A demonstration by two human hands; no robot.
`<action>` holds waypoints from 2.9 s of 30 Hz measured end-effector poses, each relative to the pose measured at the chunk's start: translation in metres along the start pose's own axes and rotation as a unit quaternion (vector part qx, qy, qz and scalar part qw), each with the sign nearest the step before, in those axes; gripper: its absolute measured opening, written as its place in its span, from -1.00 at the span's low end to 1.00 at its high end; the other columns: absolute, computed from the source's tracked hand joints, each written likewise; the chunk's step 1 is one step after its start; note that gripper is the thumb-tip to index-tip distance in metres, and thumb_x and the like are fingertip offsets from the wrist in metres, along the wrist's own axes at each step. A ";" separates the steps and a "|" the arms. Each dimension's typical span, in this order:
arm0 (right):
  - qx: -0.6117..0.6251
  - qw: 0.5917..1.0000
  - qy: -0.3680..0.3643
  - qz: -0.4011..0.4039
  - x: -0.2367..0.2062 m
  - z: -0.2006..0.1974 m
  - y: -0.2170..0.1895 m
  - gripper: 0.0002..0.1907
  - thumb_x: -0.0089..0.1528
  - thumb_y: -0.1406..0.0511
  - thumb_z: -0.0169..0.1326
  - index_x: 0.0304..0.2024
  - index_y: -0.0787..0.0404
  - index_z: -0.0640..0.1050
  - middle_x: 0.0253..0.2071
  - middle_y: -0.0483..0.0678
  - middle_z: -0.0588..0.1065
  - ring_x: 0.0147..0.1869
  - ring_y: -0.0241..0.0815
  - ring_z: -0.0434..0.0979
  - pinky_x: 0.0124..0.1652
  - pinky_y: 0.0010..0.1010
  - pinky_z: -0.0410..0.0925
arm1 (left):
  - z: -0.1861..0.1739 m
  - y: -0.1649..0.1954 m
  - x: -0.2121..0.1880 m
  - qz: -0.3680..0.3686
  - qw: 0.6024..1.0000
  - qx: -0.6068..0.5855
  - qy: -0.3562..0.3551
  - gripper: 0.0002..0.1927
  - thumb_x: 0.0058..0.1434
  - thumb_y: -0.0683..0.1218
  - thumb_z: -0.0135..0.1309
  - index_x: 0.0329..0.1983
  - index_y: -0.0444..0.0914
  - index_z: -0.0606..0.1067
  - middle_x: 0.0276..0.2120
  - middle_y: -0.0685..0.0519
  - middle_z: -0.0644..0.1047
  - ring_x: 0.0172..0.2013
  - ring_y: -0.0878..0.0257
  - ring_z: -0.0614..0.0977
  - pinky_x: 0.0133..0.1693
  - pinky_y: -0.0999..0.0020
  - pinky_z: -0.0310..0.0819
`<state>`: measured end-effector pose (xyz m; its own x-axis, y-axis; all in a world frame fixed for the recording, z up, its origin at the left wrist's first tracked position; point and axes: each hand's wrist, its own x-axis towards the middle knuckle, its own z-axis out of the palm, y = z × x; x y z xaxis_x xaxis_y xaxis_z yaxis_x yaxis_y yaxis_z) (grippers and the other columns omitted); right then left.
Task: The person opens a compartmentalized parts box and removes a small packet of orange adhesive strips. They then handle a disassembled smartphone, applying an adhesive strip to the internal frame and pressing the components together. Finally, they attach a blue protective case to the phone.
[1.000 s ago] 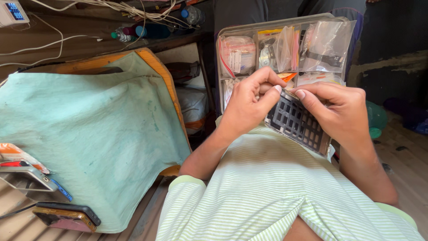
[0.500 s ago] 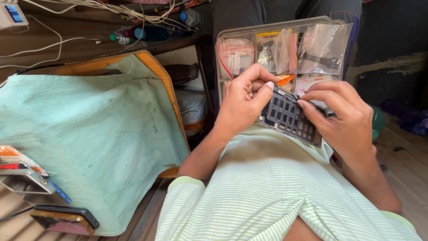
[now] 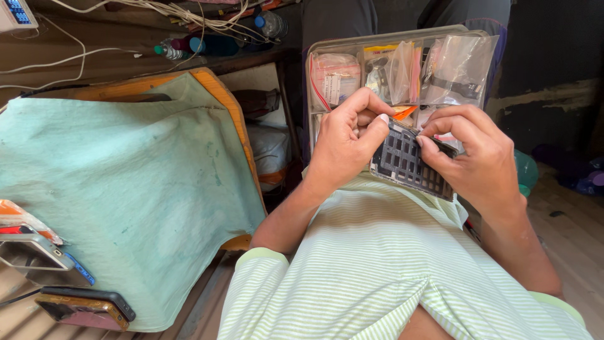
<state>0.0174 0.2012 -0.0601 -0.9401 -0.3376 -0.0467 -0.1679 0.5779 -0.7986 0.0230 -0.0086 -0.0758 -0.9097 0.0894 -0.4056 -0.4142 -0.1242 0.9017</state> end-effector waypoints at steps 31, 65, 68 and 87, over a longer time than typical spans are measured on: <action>-0.056 0.994 0.023 -0.096 0.012 0.011 0.002 -0.76 0.20 0.46 0.33 -0.13 0.28 0.56 -0.03 0.00 0.51 0.02 -0.02 0.57 -0.01 -0.28 0.45 | 0.005 -0.002 0.003 -0.004 1.000 0.025 0.015 -0.91 0.29 -0.24 0.02 -0.19 -0.37 0.49 -0.45 0.12 0.56 -0.44 0.55 0.46 -0.41 0.57 0.38; -0.075 0.995 -0.015 -0.070 0.023 0.012 -0.021 -0.83 0.20 0.34 0.21 -0.16 0.22 0.61 -0.25 0.00 0.58 -0.22 -0.02 0.61 -0.22 -0.26 0.44 | -0.006 -0.007 0.010 0.020 0.995 0.093 -0.032 -0.87 0.20 -0.18 0.11 -0.25 -0.35 0.47 -0.52 0.08 0.57 -0.47 0.48 0.50 -0.44 0.47 0.38; -0.061 0.997 -0.020 -0.048 0.022 0.012 -0.020 -0.83 0.20 0.34 0.20 -0.16 0.23 0.60 -0.25 0.01 0.58 -0.24 -0.04 0.62 -0.24 -0.28 0.44 | -0.006 -0.004 0.009 0.009 0.996 0.079 -0.043 -0.87 0.20 -0.18 0.09 -0.24 -0.35 0.47 -0.51 0.07 0.58 -0.49 0.48 0.51 -0.48 0.44 0.40; -0.039 0.998 -0.046 -0.007 0.012 0.034 -0.004 -0.74 0.27 0.32 0.21 0.00 0.23 0.55 -0.24 -0.02 0.63 -0.28 -0.25 0.64 -0.29 -0.41 0.45 | -0.026 -0.028 0.015 0.132 0.937 0.320 -0.056 -0.77 0.05 -0.05 0.18 -0.26 -0.25 0.57 -0.38 -0.05 0.66 -0.31 0.06 0.70 -0.24 0.16 0.54</action>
<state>0.0171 0.1701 -0.0779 -0.9068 -0.4109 -0.0941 -0.2066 0.6277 -0.7505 0.0203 -0.0300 -0.1109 -0.9538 0.2471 -0.1708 -0.0404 0.4579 0.8881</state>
